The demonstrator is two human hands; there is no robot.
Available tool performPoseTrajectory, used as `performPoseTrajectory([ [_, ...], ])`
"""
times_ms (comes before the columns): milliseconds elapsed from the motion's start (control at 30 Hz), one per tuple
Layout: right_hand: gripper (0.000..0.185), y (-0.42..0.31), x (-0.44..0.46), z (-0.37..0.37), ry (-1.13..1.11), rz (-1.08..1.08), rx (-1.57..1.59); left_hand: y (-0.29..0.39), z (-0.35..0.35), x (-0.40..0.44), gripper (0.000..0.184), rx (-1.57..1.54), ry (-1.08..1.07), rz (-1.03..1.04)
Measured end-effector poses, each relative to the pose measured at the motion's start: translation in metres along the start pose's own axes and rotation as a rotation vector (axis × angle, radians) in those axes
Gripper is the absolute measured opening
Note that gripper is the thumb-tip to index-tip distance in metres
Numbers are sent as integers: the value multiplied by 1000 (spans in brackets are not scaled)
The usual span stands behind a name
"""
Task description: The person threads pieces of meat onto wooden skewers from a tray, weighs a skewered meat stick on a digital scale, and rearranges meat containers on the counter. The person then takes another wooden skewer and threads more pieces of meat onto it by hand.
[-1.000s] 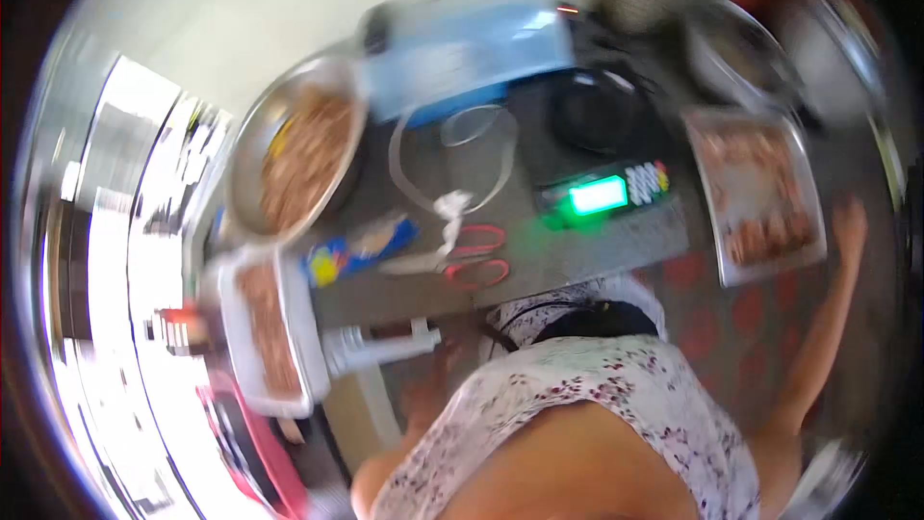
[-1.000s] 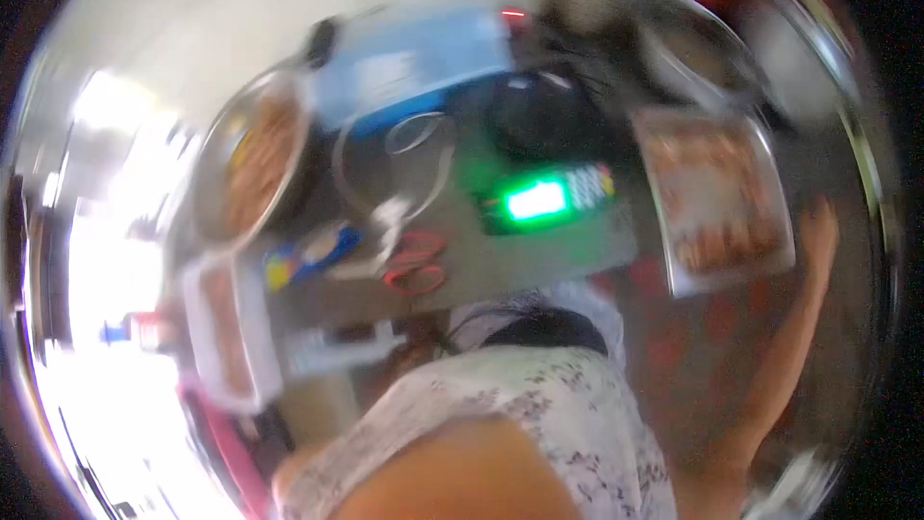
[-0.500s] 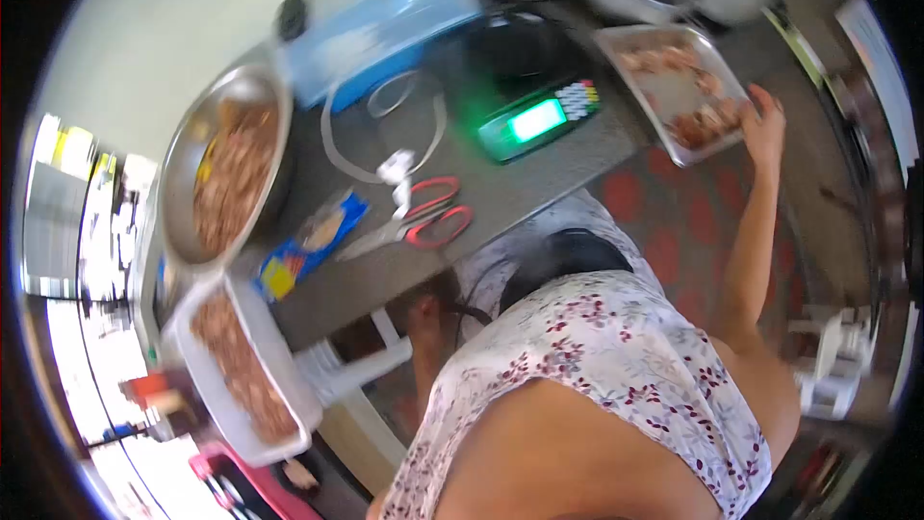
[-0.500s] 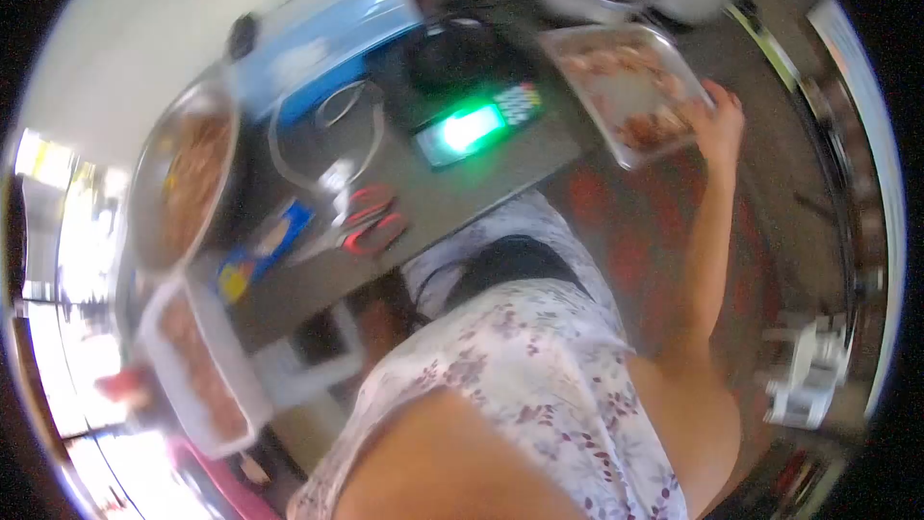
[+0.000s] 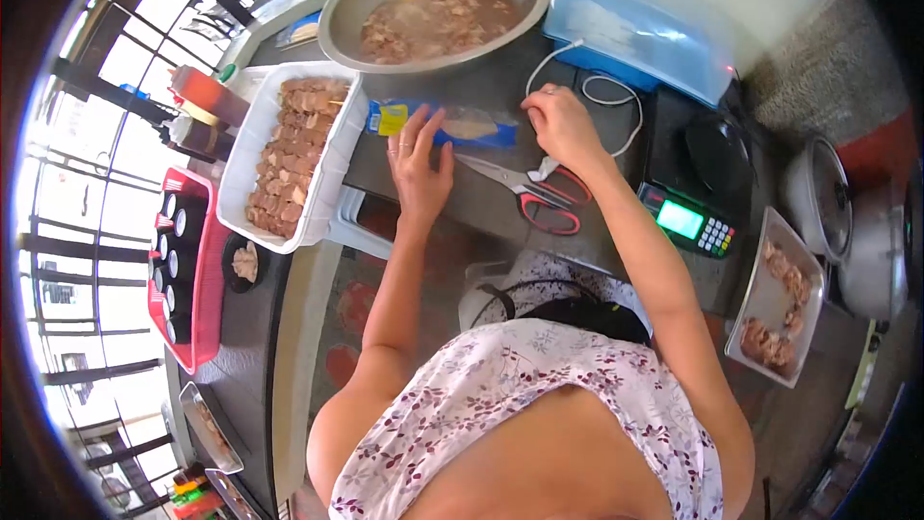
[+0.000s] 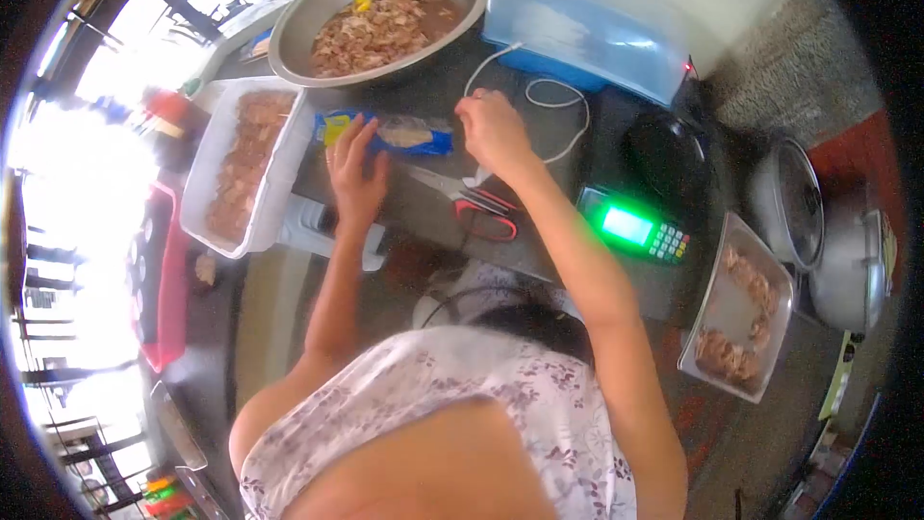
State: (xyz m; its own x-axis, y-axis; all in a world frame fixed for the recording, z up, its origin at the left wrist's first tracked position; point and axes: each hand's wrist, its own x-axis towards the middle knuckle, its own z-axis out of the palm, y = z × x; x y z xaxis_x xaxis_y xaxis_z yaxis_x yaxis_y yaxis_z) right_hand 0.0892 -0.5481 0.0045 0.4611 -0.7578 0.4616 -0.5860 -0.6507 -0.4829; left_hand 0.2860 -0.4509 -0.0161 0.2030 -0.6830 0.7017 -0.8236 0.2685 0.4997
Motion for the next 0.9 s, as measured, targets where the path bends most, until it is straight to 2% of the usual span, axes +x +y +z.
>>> performPoseTrajectory([
  [33, 11, 3, 8, 9, 0, -4, 15, -5, 5, 1, 25, 150, 78, 93],
  [67, 12, 6, 13, 17, -186, -33, 60, -10, 7, -5, 25, 161, 71, 89],
  [100, 13, 8, 20, 20, -367, -68, 97, -16, 11, -8, 23, 173, 1, 36],
  [133, 14, 8, 22, 22, -437, -83, 149, -21, 15, -9, 22, 182, -68, -17],
  [333, 15, 12, 20, 43, -405, 72, 80, -22, 13, -10, 15, 164, -134, -85],
  [400, 12, 5, 21, 44, -331, 101, 24, -24, 14, -11, 13, 138, -131, -74],
  [533, 10, -6, 21, 40, -371, 135, -15, -28, 13, -11, 11, 80, -139, -131],
  [600, 10, -1, 20, 47, -168, 143, 30, -28, 9, -13, 12, 67, -139, -124],
  [667, 10, 6, 18, 59, -74, 140, 20, -30, 10, -15, 13, 33, -165, -102],
  [733, 10, 6, 13, 68, -153, 50, -212, -35, 15, -20, 14, 106, -114, -83],
  [800, 12, 0, 17, 67, -120, 2, -277, -46, 16, -22, 14, 17, -172, -79],
  [867, 16, -2, 21, 67, -170, -42, -282, -49, 22, -24, 12, 50, -103, 40],
  [900, 17, -1, 21, 69, -184, -86, -370, -52, 23, -24, 12, 25, -126, 26],
])
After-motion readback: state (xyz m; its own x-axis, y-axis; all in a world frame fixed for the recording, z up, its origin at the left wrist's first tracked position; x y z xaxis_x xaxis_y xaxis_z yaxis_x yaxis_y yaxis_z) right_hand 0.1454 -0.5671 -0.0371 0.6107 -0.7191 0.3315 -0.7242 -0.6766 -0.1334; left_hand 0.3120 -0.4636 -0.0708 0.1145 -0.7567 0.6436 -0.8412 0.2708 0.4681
